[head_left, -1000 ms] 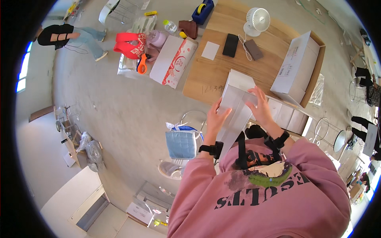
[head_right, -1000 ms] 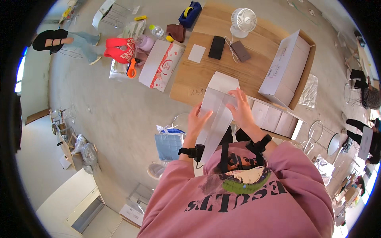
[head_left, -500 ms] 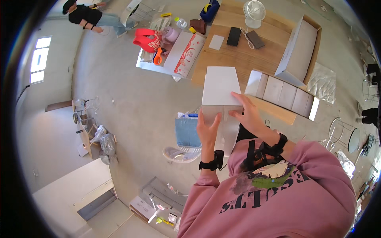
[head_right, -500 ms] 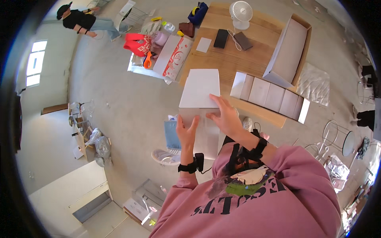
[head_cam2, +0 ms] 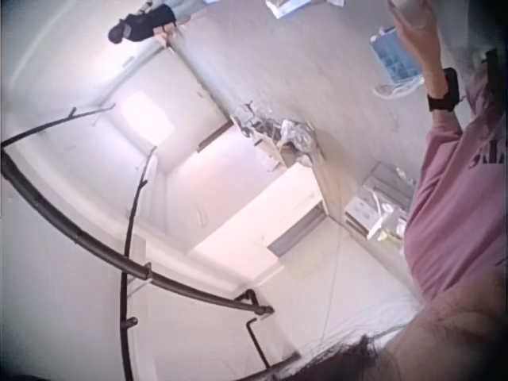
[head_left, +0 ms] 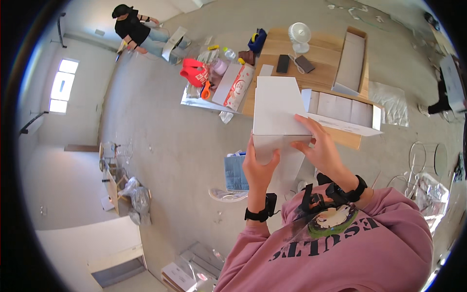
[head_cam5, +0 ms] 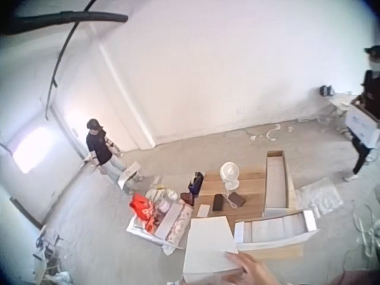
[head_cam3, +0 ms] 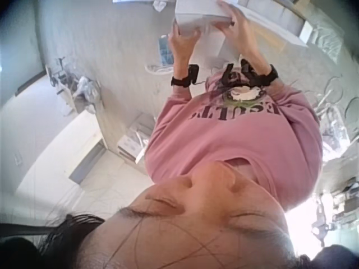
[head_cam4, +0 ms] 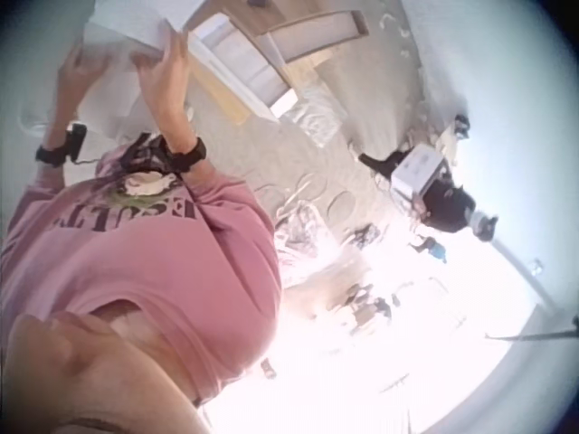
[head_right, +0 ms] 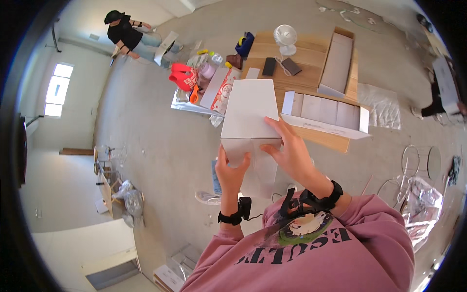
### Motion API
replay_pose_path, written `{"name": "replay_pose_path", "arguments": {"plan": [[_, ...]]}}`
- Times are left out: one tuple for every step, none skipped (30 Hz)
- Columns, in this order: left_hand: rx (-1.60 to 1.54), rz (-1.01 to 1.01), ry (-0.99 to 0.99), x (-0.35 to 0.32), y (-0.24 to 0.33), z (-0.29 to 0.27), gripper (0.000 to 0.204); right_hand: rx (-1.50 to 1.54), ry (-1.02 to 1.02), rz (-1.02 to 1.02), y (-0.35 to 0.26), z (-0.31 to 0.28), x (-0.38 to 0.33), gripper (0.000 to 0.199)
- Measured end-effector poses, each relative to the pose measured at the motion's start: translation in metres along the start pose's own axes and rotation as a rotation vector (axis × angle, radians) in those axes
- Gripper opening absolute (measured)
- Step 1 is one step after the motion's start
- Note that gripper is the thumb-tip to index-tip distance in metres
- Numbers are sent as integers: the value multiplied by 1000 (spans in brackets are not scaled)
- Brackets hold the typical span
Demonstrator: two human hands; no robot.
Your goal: The person assembles a cardboard box, applies adhesive tape to the bottom, and then places several white rectangular paper products into the box from a table.
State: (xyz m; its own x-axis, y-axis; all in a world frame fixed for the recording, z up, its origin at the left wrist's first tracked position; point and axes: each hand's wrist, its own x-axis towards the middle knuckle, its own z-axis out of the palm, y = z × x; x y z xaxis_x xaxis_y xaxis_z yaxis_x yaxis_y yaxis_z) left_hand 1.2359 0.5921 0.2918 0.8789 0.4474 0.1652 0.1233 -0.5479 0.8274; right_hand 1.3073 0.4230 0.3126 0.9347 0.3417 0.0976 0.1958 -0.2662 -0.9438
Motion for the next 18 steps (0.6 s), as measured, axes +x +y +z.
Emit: {"name": "replay_pose_path", "arguments": {"plan": [[-33,2,-40,-7,-1,-3,66,6,40,-20,-3,0,-12,61],[-45,22,-57,-14,-2,-7,66,12,80,-39,-6,0,-24,61],[-64,48,-78,-20,-3,-10,64,2,107,-39,-11,1,-36,61],[-83,72,-101,-28,-3,-14,63,-24,140,-12,-17,1,-48,60],[-95,88,-120,-36,-4,-17,63,-50,173,15,-23,1,-61,59],[-163,70,-167,-45,-4,-20,61,-60,199,20,-28,2,-76,59],[-229,53,-213,-52,-3,-23,60,-88,231,14,-33,2,-88,59],[-240,71,-233,-60,-3,-26,60,-116,263,10,-37,2,-101,59],[-223,95,-274,-68,-3,-28,59,-127,292,13,-40,1,-114,59],[-209,124,-321,-74,-3,-27,58,-134,324,-4,-41,-1,-126,58],[-219,145,-345,-80,-2,-26,58,-137,353,-22,-43,-3,-138,58],[-303,165,-347,-87,0,-23,52,-147,387,-17,-46,-7,-148,58],[-387,181,-351,-93,1,-20,46,-145,409,-3,-49,-12,-159,57],[-398,201,-383,-98,3,-18,46,-142,434,10,-53,-16,-171,57],[-424,217,-422,-103,5,-14,49,-152,470,17,-58,-19,-183,57],[-453,236,-462,-107,10,-9,52,-172,508,30,-62,-24,-195,57],[-466,262,-491,-111,19,-5,52,-189,545,41,-65,-29,-205,56],[-430,314,-515,-119,31,-2,53,-201,583,40,-68,-33,-217,56]]}}
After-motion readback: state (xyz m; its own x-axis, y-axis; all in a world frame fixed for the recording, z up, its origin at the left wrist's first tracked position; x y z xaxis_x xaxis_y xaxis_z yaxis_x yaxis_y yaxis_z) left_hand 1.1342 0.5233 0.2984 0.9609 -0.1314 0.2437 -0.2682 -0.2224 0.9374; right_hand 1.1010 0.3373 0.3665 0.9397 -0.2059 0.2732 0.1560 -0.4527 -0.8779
